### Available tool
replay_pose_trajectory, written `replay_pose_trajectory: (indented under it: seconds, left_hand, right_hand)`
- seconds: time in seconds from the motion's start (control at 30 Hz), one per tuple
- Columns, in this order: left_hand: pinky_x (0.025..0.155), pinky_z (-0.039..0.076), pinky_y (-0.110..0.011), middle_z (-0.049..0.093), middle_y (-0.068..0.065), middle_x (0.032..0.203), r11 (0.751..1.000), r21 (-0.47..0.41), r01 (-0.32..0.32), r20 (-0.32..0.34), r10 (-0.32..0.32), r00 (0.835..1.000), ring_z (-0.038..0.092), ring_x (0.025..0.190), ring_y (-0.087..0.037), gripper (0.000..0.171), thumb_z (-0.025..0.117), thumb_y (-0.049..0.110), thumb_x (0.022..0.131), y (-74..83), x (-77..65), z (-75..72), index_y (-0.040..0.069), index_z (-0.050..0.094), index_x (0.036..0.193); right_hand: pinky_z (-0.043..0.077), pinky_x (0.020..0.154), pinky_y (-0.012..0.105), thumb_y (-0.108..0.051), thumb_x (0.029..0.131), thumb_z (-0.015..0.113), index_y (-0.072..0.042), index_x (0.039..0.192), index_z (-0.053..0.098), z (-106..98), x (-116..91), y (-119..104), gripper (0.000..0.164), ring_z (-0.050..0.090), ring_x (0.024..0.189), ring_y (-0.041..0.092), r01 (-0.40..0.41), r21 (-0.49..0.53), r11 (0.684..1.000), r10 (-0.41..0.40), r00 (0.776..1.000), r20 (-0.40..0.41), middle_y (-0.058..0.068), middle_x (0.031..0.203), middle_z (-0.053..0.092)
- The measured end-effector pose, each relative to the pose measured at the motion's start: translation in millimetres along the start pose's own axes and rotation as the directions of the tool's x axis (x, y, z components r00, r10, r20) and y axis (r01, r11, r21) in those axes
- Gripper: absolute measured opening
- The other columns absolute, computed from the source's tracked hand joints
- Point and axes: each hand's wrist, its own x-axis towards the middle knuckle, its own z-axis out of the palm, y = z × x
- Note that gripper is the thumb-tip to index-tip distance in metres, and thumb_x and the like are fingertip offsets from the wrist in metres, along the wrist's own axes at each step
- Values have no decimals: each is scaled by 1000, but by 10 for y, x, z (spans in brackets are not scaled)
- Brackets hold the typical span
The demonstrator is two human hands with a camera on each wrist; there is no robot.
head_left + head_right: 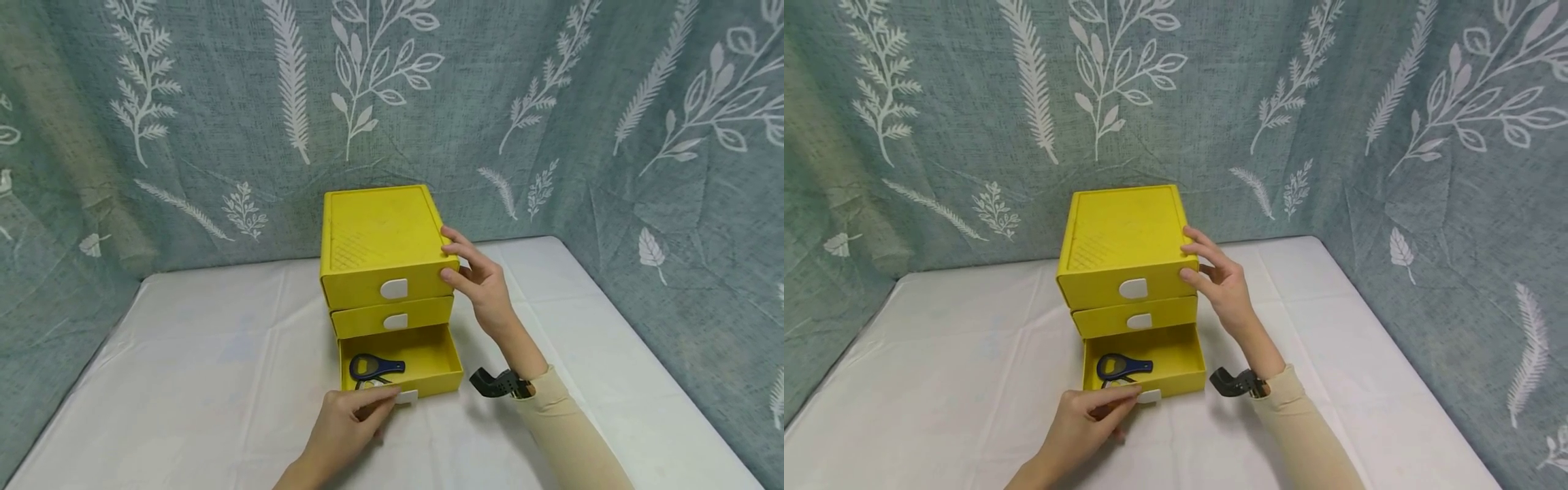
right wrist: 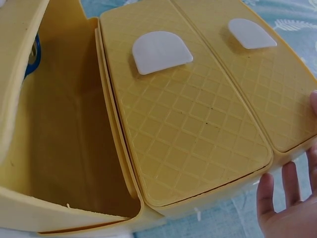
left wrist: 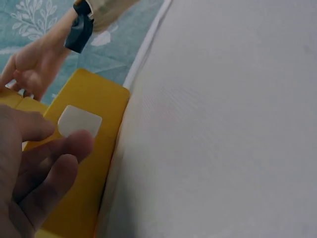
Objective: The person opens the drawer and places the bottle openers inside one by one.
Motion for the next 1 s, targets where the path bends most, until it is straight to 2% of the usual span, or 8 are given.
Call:
replay_pose_trajectory:
  seconds: [0.13, 0.23, 0.37, 0.57, 0.83, 1.0]
  left_hand:
    - [46, 47, -14, 74, -3, 95, 1000, 6, 17, 17, -17, 1000, 60, 46, -2, 27, 76, -6, 83, 0, -16, 3, 7, 77, 106]
    - [48, 49, -16, 74, -1, 96, 995, 11, 96, 44, -97, 994, 61, 48, -3, 28, 75, -6, 83, 7, -22, 10, 9, 77, 107]
    - [48, 52, -21, 74, -1, 95, 981, -14, 191, 77, -190, 979, 61, 48, -5, 27, 74, -5, 85, -12, -29, 27, 10, 77, 108]
    - [47, 50, -19, 74, 3, 86, 984, 24, 178, 40, -179, 983, 60, 46, -3, 29, 77, -4, 82, -38, -12, 53, 13, 78, 105]
    - [47, 51, -19, 74, 4, 91, 978, 34, 204, 20, -205, 979, 61, 48, -4, 27, 78, -3, 81, -39, -13, 41, 14, 79, 102]
    - [46, 50, -18, 74, 6, 88, 981, 53, 188, 6, -189, 982, 60, 46, -3, 27, 79, -3, 81, -52, 13, 28, 16, 79, 101]
  right_hand:
    - [42, 96, 38, -7, 95, 67, -15, 124, 68, 2, -16, 7, 30, 29, 142, 29, 0, -5, 1000, 0, 1000, 4, 11, 153, 38]
    - [42, 97, 39, -7, 95, 66, -16, 124, 68, 3, -22, 8, 30, 29, 142, 29, -4, -8, 1000, 4, 1000, 2, 11, 153, 38]
    - [42, 97, 39, -5, 95, 66, -15, 124, 68, 0, -24, 10, 31, 29, 142, 29, -2, -7, 1000, 2, 1000, 2, 11, 152, 39]
    - [42, 96, 38, -2, 95, 64, -14, 124, 67, -8, -9, 21, 32, 29, 142, 29, 5, -2, 1000, -5, 1000, 2, 12, 152, 39]
    - [42, 97, 38, 1, 95, 63, -16, 123, 68, 3, -19, 22, 33, 29, 142, 29, -5, 4, 1000, 5, 1000, -1, 12, 152, 39]
    - [41, 97, 38, 1, 95, 63, -16, 123, 68, -1, -2, 2, 33, 29, 142, 29, 5, 2, 1000, -5, 1000, -1, 12, 152, 39]
